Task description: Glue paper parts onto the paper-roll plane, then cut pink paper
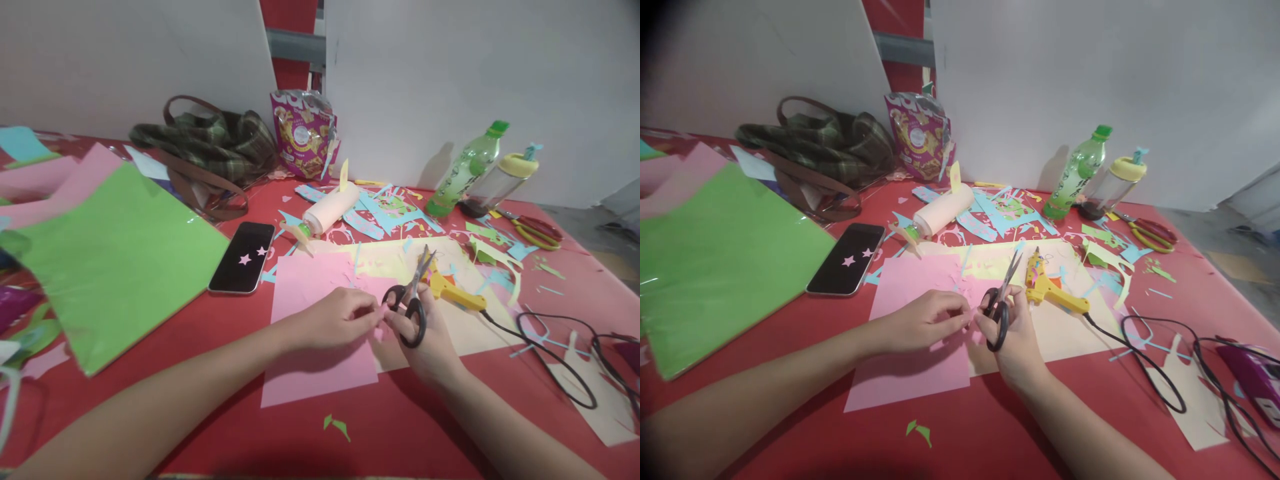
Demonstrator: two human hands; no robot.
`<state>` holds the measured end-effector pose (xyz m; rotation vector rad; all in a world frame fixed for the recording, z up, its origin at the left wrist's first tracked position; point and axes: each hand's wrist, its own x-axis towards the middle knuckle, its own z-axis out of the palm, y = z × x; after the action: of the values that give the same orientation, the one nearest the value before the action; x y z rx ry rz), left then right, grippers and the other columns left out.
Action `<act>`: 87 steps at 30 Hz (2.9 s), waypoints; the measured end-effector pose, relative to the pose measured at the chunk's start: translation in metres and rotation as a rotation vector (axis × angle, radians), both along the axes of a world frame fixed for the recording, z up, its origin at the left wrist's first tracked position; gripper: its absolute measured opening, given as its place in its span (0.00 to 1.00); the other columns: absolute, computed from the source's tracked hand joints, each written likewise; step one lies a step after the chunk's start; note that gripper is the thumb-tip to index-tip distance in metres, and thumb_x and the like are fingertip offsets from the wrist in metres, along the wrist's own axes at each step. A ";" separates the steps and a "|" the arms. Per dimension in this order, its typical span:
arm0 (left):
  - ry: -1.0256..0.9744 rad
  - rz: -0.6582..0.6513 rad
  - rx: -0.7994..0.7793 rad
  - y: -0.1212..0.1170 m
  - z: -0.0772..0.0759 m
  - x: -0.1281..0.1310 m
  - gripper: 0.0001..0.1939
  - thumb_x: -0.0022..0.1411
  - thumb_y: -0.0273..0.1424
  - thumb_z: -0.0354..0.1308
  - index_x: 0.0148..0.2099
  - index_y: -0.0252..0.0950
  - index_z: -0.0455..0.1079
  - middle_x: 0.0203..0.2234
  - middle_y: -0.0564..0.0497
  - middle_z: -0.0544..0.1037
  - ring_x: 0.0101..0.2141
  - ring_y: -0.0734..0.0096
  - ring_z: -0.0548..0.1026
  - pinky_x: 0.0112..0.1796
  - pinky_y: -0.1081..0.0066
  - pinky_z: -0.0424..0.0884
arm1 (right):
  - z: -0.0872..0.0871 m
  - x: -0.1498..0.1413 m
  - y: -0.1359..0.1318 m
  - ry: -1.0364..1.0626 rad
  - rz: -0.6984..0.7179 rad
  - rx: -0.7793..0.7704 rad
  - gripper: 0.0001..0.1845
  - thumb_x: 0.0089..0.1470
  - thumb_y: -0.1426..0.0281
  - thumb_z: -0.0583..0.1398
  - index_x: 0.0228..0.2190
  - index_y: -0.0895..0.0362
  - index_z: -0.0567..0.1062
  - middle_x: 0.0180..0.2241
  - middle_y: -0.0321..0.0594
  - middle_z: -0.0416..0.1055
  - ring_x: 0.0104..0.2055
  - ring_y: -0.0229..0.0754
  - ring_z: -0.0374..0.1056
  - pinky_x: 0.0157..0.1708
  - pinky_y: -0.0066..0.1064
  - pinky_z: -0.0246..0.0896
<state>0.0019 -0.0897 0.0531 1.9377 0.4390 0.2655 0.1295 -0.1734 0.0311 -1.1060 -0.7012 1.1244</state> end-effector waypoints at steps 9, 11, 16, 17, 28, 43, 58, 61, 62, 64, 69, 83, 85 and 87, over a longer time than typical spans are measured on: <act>0.023 0.063 -0.014 0.001 -0.001 0.000 0.15 0.59 0.32 0.42 0.25 0.32 0.62 0.17 0.55 0.65 0.21 0.79 0.63 0.24 0.77 0.59 | -0.002 0.003 -0.002 -0.050 0.021 -0.013 0.17 0.42 0.75 0.61 0.27 0.52 0.57 0.28 0.30 0.61 0.28 0.33 0.61 0.28 0.27 0.57; 0.024 0.106 -0.029 0.006 0.002 -0.001 0.14 0.58 0.33 0.42 0.25 0.32 0.62 0.18 0.56 0.64 0.21 0.79 0.63 0.24 0.77 0.59 | -0.003 0.003 -0.003 -0.065 0.067 -0.028 0.16 0.42 0.74 0.61 0.28 0.53 0.57 0.29 0.31 0.61 0.29 0.34 0.61 0.30 0.28 0.57; -0.033 0.233 -0.015 0.019 0.013 -0.005 0.14 0.58 0.34 0.43 0.24 0.33 0.59 0.18 0.57 0.61 0.21 0.79 0.61 0.25 0.77 0.59 | -0.004 0.001 -0.005 0.039 0.293 0.013 0.15 0.44 0.66 0.60 0.29 0.53 0.57 0.30 0.33 0.60 0.30 0.35 0.62 0.30 0.30 0.57; -0.037 0.246 -0.018 0.021 0.014 -0.006 0.15 0.58 0.35 0.42 0.23 0.33 0.59 0.17 0.57 0.60 0.21 0.79 0.61 0.25 0.77 0.58 | -0.004 0.000 -0.005 0.058 0.337 0.027 0.16 0.44 0.64 0.60 0.29 0.52 0.57 0.30 0.33 0.60 0.30 0.36 0.62 0.30 0.31 0.57; 0.011 0.208 0.020 0.022 0.021 -0.010 0.13 0.58 0.33 0.43 0.24 0.33 0.61 0.18 0.56 0.63 0.22 0.80 0.61 0.25 0.78 0.58 | -0.001 0.003 -0.008 0.016 0.549 0.056 0.19 0.43 0.57 0.59 0.31 0.53 0.56 0.33 0.37 0.59 0.32 0.38 0.62 0.33 0.35 0.54; 0.070 0.178 0.104 0.019 0.023 -0.011 0.12 0.56 0.32 0.44 0.25 0.33 0.63 0.17 0.57 0.62 0.21 0.79 0.61 0.24 0.77 0.56 | 0.005 0.002 -0.008 0.000 0.582 0.037 0.20 0.43 0.55 0.58 0.31 0.53 0.55 0.32 0.38 0.59 0.33 0.39 0.61 0.34 0.35 0.52; 0.083 0.183 0.115 0.019 0.027 -0.012 0.12 0.55 0.30 0.45 0.23 0.33 0.62 0.17 0.57 0.63 0.21 0.79 0.61 0.24 0.78 0.56 | 0.004 0.003 -0.008 0.014 0.592 0.026 0.20 0.43 0.56 0.58 0.31 0.53 0.55 0.31 0.37 0.57 0.32 0.38 0.60 0.33 0.34 0.54; 0.087 0.170 0.107 0.020 0.028 -0.012 0.12 0.55 0.30 0.45 0.22 0.33 0.63 0.16 0.57 0.63 0.20 0.80 0.60 0.22 0.78 0.55 | 0.004 0.003 -0.008 0.015 0.606 0.022 0.20 0.44 0.56 0.57 0.30 0.53 0.55 0.31 0.37 0.57 0.30 0.37 0.59 0.31 0.33 0.54; 0.090 0.164 0.109 0.020 0.028 -0.013 0.12 0.55 0.30 0.45 0.22 0.33 0.63 0.16 0.57 0.63 0.20 0.80 0.59 0.22 0.78 0.55 | 0.003 0.003 -0.009 0.014 0.611 0.020 0.20 0.44 0.56 0.57 0.30 0.53 0.55 0.31 0.36 0.57 0.30 0.37 0.59 0.31 0.33 0.53; 0.102 0.158 0.113 0.021 0.028 -0.013 0.13 0.55 0.30 0.46 0.21 0.33 0.63 0.15 0.57 0.63 0.19 0.80 0.59 0.21 0.78 0.54 | 0.003 0.003 -0.009 0.008 0.618 0.011 0.20 0.44 0.55 0.57 0.31 0.53 0.55 0.30 0.36 0.57 0.29 0.37 0.58 0.30 0.32 0.53; 0.132 0.147 0.112 0.023 0.028 -0.014 0.12 0.54 0.30 0.46 0.20 0.33 0.62 0.14 0.58 0.60 0.19 0.80 0.58 0.20 0.78 0.53 | 0.003 0.003 -0.009 0.011 0.638 -0.006 0.20 0.45 0.55 0.56 0.30 0.53 0.54 0.29 0.35 0.57 0.27 0.35 0.58 0.27 0.30 0.52; 0.157 0.122 0.115 0.028 0.027 -0.016 0.12 0.54 0.32 0.46 0.22 0.33 0.63 0.16 0.56 0.65 0.21 0.79 0.62 0.23 0.78 0.57 | 0.005 0.003 -0.008 0.008 0.621 -0.021 0.19 0.44 0.56 0.57 0.30 0.54 0.54 0.27 0.34 0.58 0.23 0.33 0.59 0.23 0.28 0.54; 0.169 0.125 0.112 0.028 0.027 -0.016 0.13 0.54 0.33 0.46 0.22 0.33 0.64 0.16 0.56 0.64 0.20 0.79 0.61 0.23 0.78 0.56 | 0.005 0.003 -0.008 -0.013 0.622 -0.020 0.19 0.44 0.55 0.56 0.29 0.54 0.54 0.26 0.33 0.59 0.22 0.33 0.59 0.22 0.28 0.54; 0.182 0.128 0.111 0.029 0.028 -0.016 0.13 0.53 0.34 0.46 0.22 0.32 0.65 0.15 0.56 0.64 0.19 0.79 0.61 0.22 0.78 0.56 | 0.006 0.003 -0.008 -0.031 0.621 -0.020 0.19 0.45 0.55 0.56 0.29 0.54 0.54 0.25 0.32 0.59 0.20 0.32 0.59 0.22 0.28 0.55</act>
<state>-0.0144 -0.0610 0.0811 2.0540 0.6820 0.2001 0.1321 -0.1811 0.0372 -0.9436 -1.1022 1.6391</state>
